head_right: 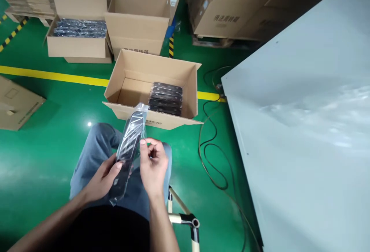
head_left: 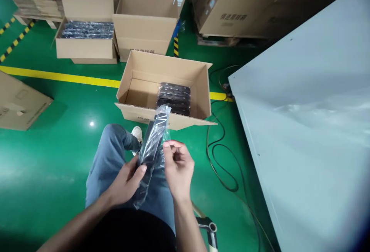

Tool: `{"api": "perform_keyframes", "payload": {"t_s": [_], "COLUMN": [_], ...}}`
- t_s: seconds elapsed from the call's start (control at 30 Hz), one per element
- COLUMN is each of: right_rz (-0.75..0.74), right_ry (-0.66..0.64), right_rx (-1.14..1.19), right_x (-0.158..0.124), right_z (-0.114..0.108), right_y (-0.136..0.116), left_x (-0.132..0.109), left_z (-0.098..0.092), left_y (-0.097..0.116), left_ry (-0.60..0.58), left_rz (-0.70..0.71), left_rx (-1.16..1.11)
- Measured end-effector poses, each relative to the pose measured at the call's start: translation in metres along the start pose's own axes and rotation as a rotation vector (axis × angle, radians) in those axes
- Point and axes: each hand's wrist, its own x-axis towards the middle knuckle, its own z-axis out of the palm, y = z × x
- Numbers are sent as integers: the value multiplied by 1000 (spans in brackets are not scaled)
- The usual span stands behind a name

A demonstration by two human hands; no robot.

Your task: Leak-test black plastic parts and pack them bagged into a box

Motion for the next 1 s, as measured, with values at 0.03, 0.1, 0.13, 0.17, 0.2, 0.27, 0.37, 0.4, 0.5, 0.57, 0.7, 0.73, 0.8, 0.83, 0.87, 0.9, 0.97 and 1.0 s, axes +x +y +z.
{"api": "perform_keyframes", "payload": {"t_s": [0.03,0.1,0.13,0.17,0.2,0.27,0.37,0.4,0.5,0.57,0.7,0.73,0.8,0.83,0.87,0.9,0.97,1.0], "right_rz": [39,118,154,187,214,230,118,61,-72,-114,-83,-47,37,74,97,106,89,70], "right_ry": [-1,24,48,72,88,92,134,157,195,219,284,289,263,236,207,182,147,128], "right_rx": [38,128,174,220,263,302,169,88,-140,-249,-251,-191,-21,69,146,207,269,274], "right_x": [0,-1,-2,-2,-2,-4,-8,-8,-6,-1,10,11,12,11,10,9,5,2], "right_z": [-2,-7,-8,-9,-10,-10,-8,-8,-11,-14,-19,-19,-19,-19,-19,-19,-19,-19], "right_y": [2,7,9,11,13,15,15,15,12,7,-3,-4,-4,-4,-3,-3,-4,-7], "left_x": [0,0,1,2,3,4,6,6,5,3,-2,-3,-2,-1,1,3,9,11], "left_z": [-1,-4,-5,-6,-6,-6,-3,-2,-3,-6,-9,-9,-9,-9,-10,-11,-12,-12], "left_y": [-1,-2,-2,-2,-1,0,0,-1,-6,-10,-13,-14,-16,-18,-21,-24,-28,-28], "left_ry": [-7,-39,-61,-78,-96,-120,-111,-95,-63,-78,-85,-77,-71,-82,-104,-128,-160,-159], "left_rz": [-47,-132,-164,-188,-209,-240,-229,-204,-91,-22,-46,-93,-201,-251,-291,-317,-338,-323], "left_rx": [-59,-180,-230,-270,-298,-325,-292,-257,-101,11,99,57,-80,-148,-200,-238,-262,-250]}}
